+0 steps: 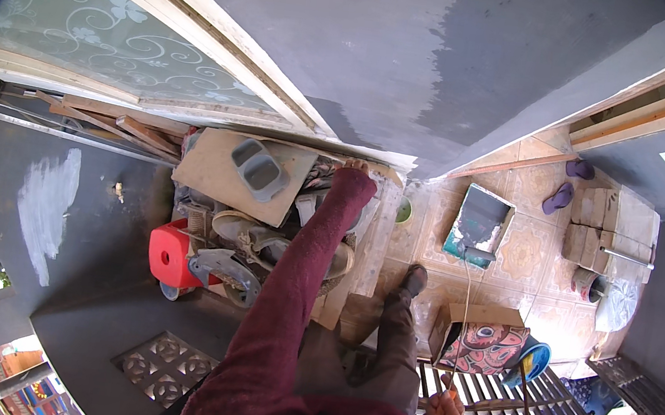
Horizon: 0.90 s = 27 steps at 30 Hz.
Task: The person paints the exterior wall of a building using a paint roller, applying paint to the area around a window frame and then re-dipping the roller into a paint tray on the floor.
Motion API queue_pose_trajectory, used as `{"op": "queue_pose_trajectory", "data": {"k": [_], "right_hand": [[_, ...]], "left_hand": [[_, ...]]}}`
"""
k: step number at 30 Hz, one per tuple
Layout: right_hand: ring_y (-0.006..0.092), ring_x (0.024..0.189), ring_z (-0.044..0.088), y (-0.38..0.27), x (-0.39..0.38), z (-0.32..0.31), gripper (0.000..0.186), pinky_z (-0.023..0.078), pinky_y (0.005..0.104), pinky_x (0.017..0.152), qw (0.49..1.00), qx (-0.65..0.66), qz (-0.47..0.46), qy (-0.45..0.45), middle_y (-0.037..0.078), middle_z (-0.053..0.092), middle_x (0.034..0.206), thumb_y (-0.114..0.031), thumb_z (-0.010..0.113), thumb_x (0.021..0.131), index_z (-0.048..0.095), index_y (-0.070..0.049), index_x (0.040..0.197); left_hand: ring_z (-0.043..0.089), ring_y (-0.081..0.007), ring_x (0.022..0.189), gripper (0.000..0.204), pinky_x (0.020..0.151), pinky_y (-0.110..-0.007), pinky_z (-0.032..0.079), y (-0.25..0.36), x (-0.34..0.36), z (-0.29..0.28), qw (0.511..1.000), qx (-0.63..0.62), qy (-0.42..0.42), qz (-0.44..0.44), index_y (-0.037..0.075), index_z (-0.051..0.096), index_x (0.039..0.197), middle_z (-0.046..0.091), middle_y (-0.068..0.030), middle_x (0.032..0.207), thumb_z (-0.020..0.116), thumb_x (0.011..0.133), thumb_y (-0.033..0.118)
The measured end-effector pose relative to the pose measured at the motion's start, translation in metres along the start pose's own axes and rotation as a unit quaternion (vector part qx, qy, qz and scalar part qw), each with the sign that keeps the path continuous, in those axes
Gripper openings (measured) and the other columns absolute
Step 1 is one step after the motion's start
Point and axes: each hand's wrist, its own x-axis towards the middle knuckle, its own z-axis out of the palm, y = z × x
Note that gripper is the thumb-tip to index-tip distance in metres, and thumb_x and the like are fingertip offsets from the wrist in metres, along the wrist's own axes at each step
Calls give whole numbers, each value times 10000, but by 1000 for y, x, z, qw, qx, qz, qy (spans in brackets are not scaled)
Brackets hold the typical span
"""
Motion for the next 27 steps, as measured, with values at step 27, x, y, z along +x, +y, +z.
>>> {"op": "queue_pose_trajectory", "data": {"k": [27], "right_hand": [[58, 474, 425, 1, 1, -11, 388, 375, 201, 387, 999, 16, -30, 10, 3, 488, 745, -223, 523, 982, 470, -84, 1340]], "left_hand": [[410, -276, 1334, 499, 1072, -538, 300, 13, -7, -29, 992, 59, -107, -2, 124, 515, 1352, 463, -120, 1417, 463, 908, 346]]}}
